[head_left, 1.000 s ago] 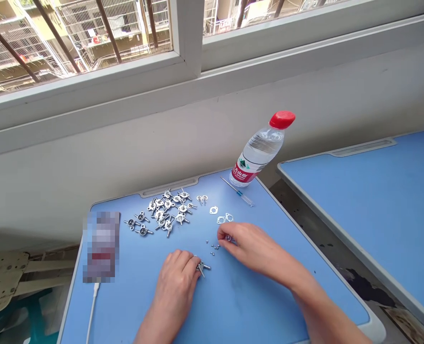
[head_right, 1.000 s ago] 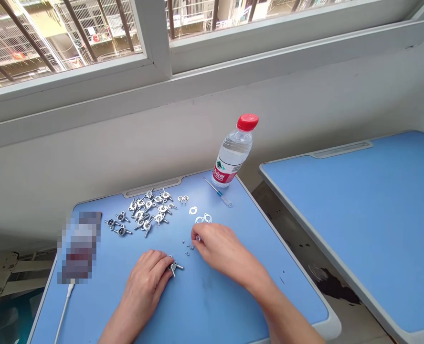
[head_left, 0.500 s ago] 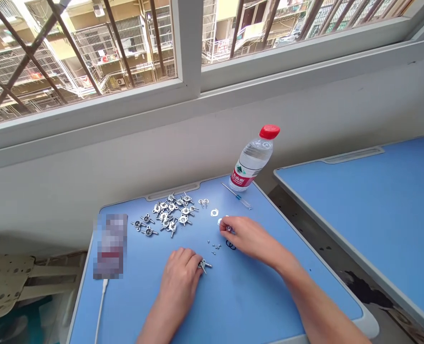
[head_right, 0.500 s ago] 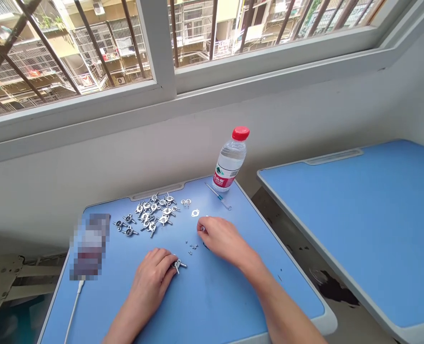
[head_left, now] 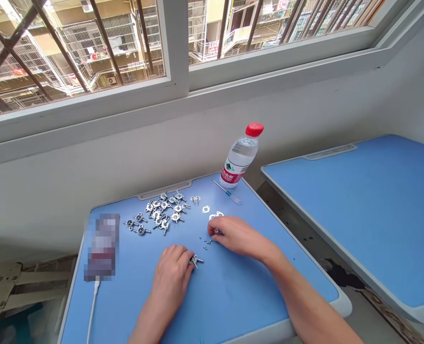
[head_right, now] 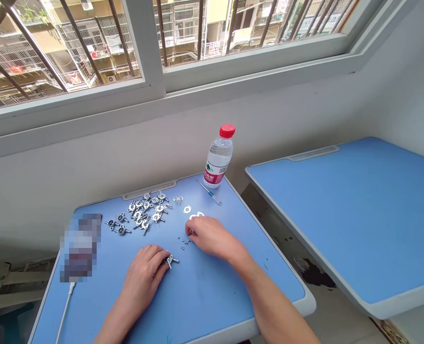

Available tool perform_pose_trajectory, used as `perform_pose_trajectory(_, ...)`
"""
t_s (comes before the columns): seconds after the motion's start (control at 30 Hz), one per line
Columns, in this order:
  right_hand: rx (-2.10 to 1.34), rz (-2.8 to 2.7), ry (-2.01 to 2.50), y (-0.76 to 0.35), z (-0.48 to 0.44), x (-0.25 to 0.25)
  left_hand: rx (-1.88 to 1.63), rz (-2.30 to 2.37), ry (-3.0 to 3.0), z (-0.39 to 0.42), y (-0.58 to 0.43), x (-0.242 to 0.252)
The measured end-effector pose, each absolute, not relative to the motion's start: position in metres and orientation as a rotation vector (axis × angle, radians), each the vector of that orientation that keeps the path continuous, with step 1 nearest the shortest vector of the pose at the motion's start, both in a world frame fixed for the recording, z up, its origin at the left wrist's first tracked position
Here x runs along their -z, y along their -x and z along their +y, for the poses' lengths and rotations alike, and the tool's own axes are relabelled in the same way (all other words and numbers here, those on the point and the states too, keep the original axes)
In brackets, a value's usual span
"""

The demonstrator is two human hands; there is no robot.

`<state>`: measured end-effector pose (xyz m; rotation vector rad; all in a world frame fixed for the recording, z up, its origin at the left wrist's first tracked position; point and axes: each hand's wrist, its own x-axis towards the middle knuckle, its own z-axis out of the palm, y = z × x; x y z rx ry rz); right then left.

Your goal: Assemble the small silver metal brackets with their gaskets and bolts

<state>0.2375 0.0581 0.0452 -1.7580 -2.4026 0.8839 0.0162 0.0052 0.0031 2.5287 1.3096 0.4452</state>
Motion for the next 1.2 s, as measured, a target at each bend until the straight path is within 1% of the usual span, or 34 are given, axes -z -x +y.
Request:
perform_pose_trajectory(0.2, -0.827, -2.501, 1.701, -0.230, 0.055, -0.042, -0.458, 1.296, -2.542, 0.006, -0.016, -0.004)
perform_pose_trajectory(0.37, -0.795, -2.508, 1.768, -0.229, 0.053, -0.039, -0.446, 1.299, -2.545, 0.005, -0.016, -0.004)
perform_pose_trajectory(0.47, -0.892, -2.404, 1.746, -0.230, 0.052, -0.043, -0.434, 1.303, -2.531, 0.005, -0.017, -0.004)
perform_pose_trajectory(0.6, -1.124, -2.238, 1.563, -0.224, 0.048, -0.049, -0.429, 1.307, -2.511, 0.004, -0.017, -0.003)
perform_pose_trajectory(0.67, -1.173, -2.240, 1.481, -0.219, 0.046, -0.049, -0.430, 1.304, -2.492, 0.004, -0.017, -0.003)
perform_pose_trajectory(0.93, -1.143, -2.404, 1.376, -0.205, 0.042, -0.037, -0.434, 1.309, -2.425, 0.004, -0.017, -0.004)
perform_pose_trajectory(1.2, -1.212, -2.412, 1.443, -0.203, 0.042, -0.028, -0.339, 1.376, -2.395, 0.000, -0.020, -0.006)
